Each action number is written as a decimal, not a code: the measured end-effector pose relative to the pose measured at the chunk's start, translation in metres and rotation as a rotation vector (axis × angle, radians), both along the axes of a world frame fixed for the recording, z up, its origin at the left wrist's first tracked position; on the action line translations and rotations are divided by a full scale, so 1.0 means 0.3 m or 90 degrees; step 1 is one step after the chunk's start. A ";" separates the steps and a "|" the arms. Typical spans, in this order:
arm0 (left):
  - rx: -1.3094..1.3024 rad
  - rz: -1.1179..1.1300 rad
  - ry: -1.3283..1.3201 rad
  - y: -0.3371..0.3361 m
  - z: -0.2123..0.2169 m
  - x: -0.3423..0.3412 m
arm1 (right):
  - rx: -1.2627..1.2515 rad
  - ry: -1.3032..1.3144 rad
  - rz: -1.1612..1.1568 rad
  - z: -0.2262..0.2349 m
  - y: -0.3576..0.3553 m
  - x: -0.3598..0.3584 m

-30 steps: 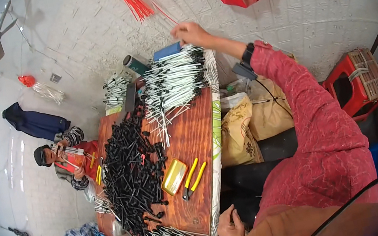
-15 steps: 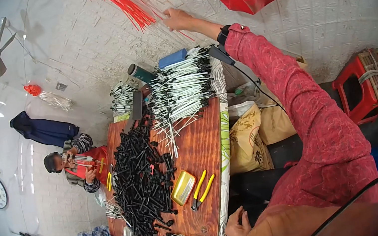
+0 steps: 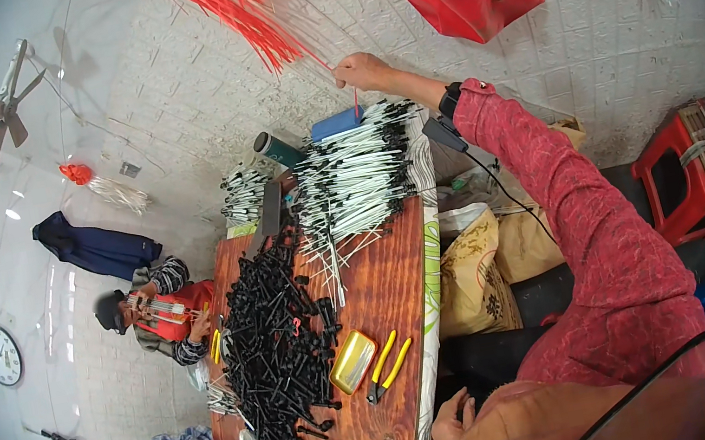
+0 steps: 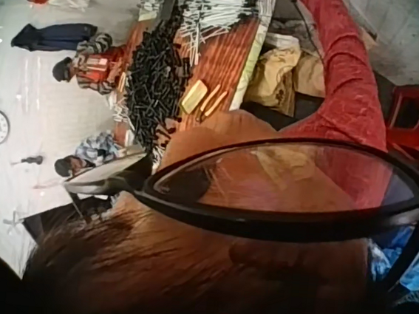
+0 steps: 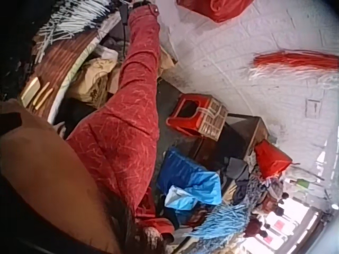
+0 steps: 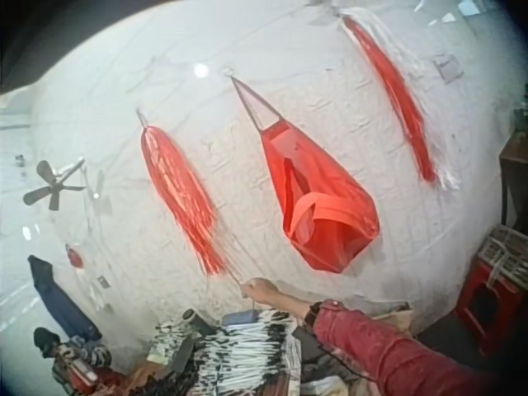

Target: Assemble and secure bundles of electrical wires using connectors and fasteners on a production table.

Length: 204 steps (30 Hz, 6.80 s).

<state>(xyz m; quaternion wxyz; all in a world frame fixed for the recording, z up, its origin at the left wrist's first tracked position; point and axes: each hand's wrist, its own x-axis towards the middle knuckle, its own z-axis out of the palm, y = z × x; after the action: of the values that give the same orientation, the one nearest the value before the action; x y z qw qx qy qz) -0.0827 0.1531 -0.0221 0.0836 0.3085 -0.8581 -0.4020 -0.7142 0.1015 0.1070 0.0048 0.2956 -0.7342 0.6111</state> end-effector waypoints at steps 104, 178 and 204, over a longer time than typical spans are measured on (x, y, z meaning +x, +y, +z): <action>0.577 -0.508 0.095 -1.083 0.491 -1.431 | -0.216 0.135 -0.142 0.556 -0.154 -0.090; 0.677 0.111 1.127 0.052 -0.078 0.571 | 0.133 -0.041 0.537 -0.125 0.260 0.853; 0.680 0.172 1.032 0.162 -0.109 0.351 | 0.065 -0.388 1.163 -0.446 0.310 1.786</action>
<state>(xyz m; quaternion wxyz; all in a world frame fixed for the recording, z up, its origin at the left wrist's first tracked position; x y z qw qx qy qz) 0.0225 0.2018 -0.0549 0.5422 0.0317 -0.2033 -0.8147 -0.1783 0.1944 -0.0269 -0.6762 0.5816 -0.2162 0.3971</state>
